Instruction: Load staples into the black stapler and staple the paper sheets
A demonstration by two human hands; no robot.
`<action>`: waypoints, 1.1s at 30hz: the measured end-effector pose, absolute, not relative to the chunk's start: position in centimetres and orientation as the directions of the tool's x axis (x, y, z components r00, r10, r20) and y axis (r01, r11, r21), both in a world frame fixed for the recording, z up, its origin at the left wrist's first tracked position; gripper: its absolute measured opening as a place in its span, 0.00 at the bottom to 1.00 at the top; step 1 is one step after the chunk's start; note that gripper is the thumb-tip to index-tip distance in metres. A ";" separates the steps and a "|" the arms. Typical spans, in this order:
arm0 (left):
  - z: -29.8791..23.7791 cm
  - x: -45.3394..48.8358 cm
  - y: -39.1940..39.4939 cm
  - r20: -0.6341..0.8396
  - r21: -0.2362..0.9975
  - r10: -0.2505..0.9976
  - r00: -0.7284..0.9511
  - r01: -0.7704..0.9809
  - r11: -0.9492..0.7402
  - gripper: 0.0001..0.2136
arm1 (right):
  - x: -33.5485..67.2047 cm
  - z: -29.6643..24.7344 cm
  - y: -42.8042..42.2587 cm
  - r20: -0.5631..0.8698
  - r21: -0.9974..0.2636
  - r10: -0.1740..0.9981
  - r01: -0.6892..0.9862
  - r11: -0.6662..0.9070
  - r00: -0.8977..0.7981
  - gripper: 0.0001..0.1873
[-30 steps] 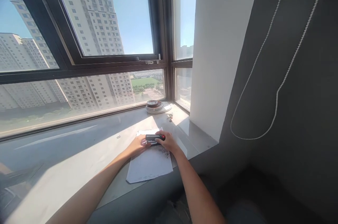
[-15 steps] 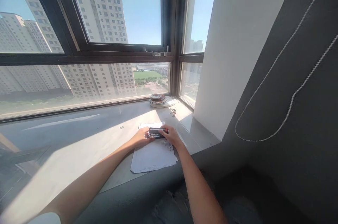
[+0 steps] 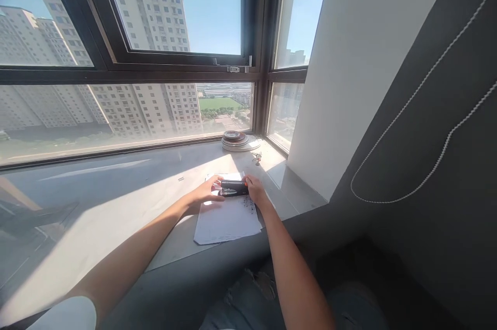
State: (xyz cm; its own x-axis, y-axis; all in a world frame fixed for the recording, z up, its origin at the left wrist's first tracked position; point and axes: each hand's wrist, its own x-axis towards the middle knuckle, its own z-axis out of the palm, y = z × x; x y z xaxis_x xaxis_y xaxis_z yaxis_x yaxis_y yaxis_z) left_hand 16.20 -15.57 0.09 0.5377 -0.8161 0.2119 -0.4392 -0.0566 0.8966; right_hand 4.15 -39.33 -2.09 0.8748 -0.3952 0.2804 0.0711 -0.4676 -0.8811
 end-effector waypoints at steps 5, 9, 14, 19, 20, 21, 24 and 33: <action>0.3 16.3 -16.4 0.227 0.749 -0.837 0.497 -0.638 -0.176 0.24 | 3.9 -1.9 -39.3 0.273 -0.886 -0.384 0.076 -0.457 0.882 0.21; -0.3 16.1 -17.0 0.267 0.667 -0.810 0.522 -0.707 -0.236 0.19 | 4.2 -2.0 -39.2 0.286 -0.882 -0.370 0.092 -0.462 0.884 0.20; -0.3 16.8 -16.0 0.181 0.882 -0.833 0.523 -0.462 -0.099 0.35 | 5.1 -2.7 -39.3 0.281 -0.881 -0.376 0.082 -0.465 0.883 0.16; 0.5 17.7 -15.5 0.135 0.984 -0.744 0.654 -0.002 0.177 0.47 | 4.8 -3.0 -39.3 0.260 -0.885 -0.388 0.057 -0.461 0.884 0.16; 0.5 17.7 -15.6 0.123 0.983 -0.718 0.685 0.017 0.184 0.47 | 4.6 -2.8 -39.3 0.263 -0.886 -0.383 0.064 -0.460 0.886 0.17; 0.5 17.5 -15.8 0.118 0.984 -0.697 0.707 0.012 0.178 0.45 | 4.4 -2.6 -39.2 0.267 -0.887 -0.375 0.075 -0.455 0.887 0.18; 0.2 17.0 -16.3 0.142 0.988 -0.677 0.722 -0.063 0.140 0.39 | 3.8 -2.0 -38.9 0.310 -0.856 -0.319 0.116 -0.504 0.896 0.16; -0.5 17.3 -16.7 0.310 0.945 -0.448 0.838 -0.223 0.238 0.21 | 2.7 -1.2 -37.9 0.640 -0.666 -0.293 0.323 -0.672 0.711 0.12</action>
